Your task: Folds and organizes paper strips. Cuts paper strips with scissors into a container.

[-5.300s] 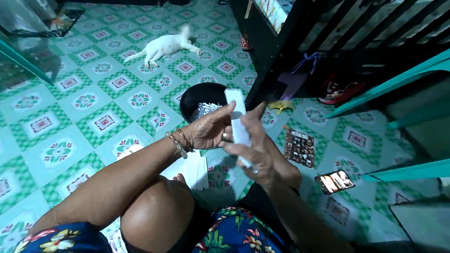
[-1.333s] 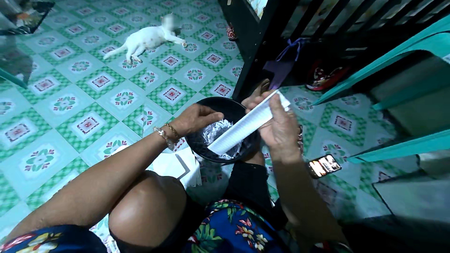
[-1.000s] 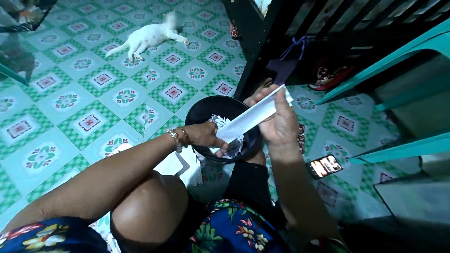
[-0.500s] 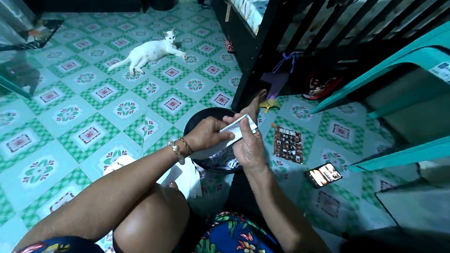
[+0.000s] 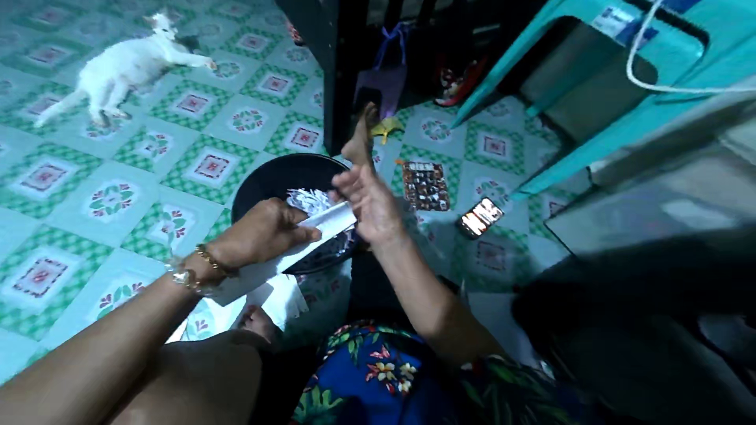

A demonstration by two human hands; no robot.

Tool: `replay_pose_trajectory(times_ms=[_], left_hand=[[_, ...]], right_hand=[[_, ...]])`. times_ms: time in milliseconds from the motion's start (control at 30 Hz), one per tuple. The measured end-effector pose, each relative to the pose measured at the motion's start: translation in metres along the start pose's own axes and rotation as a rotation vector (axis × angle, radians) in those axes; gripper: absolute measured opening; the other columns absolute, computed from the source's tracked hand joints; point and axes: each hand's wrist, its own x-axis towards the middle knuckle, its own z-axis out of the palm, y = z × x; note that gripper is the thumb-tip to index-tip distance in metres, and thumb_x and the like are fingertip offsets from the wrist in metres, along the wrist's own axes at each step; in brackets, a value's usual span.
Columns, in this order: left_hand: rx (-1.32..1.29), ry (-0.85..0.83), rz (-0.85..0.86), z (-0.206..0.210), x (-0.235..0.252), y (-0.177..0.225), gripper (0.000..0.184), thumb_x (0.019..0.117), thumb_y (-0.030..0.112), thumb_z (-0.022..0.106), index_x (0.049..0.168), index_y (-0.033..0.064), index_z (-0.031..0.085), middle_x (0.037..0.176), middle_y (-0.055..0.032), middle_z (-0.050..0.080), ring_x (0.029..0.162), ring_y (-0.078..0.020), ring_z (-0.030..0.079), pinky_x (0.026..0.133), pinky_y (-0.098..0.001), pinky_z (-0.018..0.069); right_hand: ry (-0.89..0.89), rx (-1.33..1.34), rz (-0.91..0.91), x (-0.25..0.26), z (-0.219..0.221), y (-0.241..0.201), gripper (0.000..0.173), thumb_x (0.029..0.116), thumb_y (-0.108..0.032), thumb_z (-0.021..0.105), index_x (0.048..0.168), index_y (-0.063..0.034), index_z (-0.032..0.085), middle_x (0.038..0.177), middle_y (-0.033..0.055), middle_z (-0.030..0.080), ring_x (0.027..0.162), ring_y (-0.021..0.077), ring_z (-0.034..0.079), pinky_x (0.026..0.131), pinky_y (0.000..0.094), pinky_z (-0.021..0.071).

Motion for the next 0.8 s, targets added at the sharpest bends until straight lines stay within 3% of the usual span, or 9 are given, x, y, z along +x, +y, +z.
replay_pose_trajectory(times_ms=[67, 133, 200, 267, 400, 500, 667, 800], left_hand=[[-0.004, -0.009, 0.094, 0.004, 0.006, -0.028, 0.021, 0.0987, 0.014, 0.068, 0.080, 0.0055, 0.071, 0.062, -0.0001, 0.060, 0.053, -0.0047, 0.052, 0.052, -0.0240, 0.0444], [-0.080, 0.018, 0.107, 0.004, 0.005, -0.043, 0.016, 0.0992, 0.013, 0.065, 0.085, 0.0069, 0.070, 0.065, 0.0028, 0.061, 0.055, 0.0001, 0.055, 0.052, -0.0193, 0.0468], [-0.178, 0.070, 0.015, 0.003, 0.002, -0.047, 0.013, 0.0985, 0.013, 0.066, 0.088, 0.0092, 0.072, 0.064, 0.0037, 0.065, 0.052, 0.0009, 0.059, 0.049, -0.0185, 0.0500], [-0.279, 0.133, -0.045, 0.003, 0.003, -0.051, 0.009, 0.0970, 0.013, 0.068, 0.089, 0.0112, 0.071, 0.064, 0.0055, 0.067, 0.052, 0.0015, 0.061, 0.047, -0.0178, 0.0524], [-0.432, 0.204, -0.006, 0.004, 0.016, -0.069, 0.005, 0.0937, 0.015, 0.071, 0.092, 0.0200, 0.070, 0.070, 0.0121, 0.070, 0.059, 0.0036, 0.065, 0.053, -0.0178, 0.0568], [-0.511, 0.211, 0.009, 0.005, 0.023, -0.069, 0.011, 0.0963, 0.012, 0.066, 0.096, 0.0221, 0.067, 0.075, 0.0146, 0.070, 0.063, 0.0046, 0.066, 0.057, -0.0170, 0.0583], [-0.577, 0.225, 0.024, 0.006, 0.027, -0.072, 0.014, 0.0981, 0.010, 0.063, 0.100, 0.0234, 0.066, 0.078, 0.0153, 0.070, 0.066, 0.0045, 0.066, 0.058, -0.0163, 0.0583], [-0.609, 0.275, -0.027, 0.007, 0.024, -0.066, 0.013, 0.0992, 0.008, 0.061, 0.096, 0.0195, 0.068, 0.076, 0.0126, 0.071, 0.064, 0.0025, 0.068, 0.057, -0.0181, 0.0590]], right_hand=[[0.098, -0.015, -0.032, 0.012, -0.034, -0.017, 0.031, 0.1115, -0.021, 0.027, 0.105, -0.0124, 0.056, 0.090, -0.0038, 0.068, 0.084, 0.0090, 0.068, 0.080, 0.0290, 0.0579], [0.235, -0.108, -0.033, 0.007, -0.079, -0.034, 0.025, 0.1110, -0.018, 0.034, 0.105, -0.0108, 0.058, 0.088, -0.0023, 0.071, 0.083, 0.0103, 0.071, 0.077, 0.0290, 0.0601], [0.356, -0.379, 0.027, -0.019, -0.139, -0.043, 0.024, 0.1105, -0.019, 0.041, 0.118, -0.0034, 0.057, 0.096, 0.0006, 0.071, 0.086, 0.0103, 0.071, 0.077, 0.0282, 0.0606], [0.461, -0.729, 0.170, -0.061, -0.204, -0.042, 0.036, 0.1104, -0.024, 0.042, 0.129, 0.0038, 0.056, 0.105, 0.0059, 0.069, 0.089, 0.0097, 0.068, 0.080, 0.0292, 0.0584], [0.666, -1.100, 0.564, -0.155, -0.294, -0.008, 0.038, 0.1085, -0.019, 0.049, 0.130, 0.0110, 0.056, 0.118, 0.0285, 0.064, 0.100, 0.0342, 0.067, 0.090, 0.0484, 0.0547], [0.577, -1.304, 0.800, -0.201, -0.298, 0.015, 0.040, 0.1081, -0.019, 0.050, 0.135, 0.0103, 0.055, 0.128, 0.0307, 0.061, 0.116, 0.0406, 0.063, 0.102, 0.0521, 0.0488], [0.605, -1.371, 0.800, -0.212, -0.296, 0.042, 0.053, 0.1068, -0.029, 0.054, 0.143, 0.0096, 0.047, 0.140, 0.0323, 0.053, 0.129, 0.0439, 0.055, 0.108, 0.0547, 0.0432], [0.616, -1.389, 0.826, -0.202, -0.300, 0.045, 0.050, 0.1050, -0.022, 0.057, 0.144, 0.0080, 0.047, 0.139, 0.0307, 0.055, 0.128, 0.0435, 0.055, 0.108, 0.0550, 0.0436]])
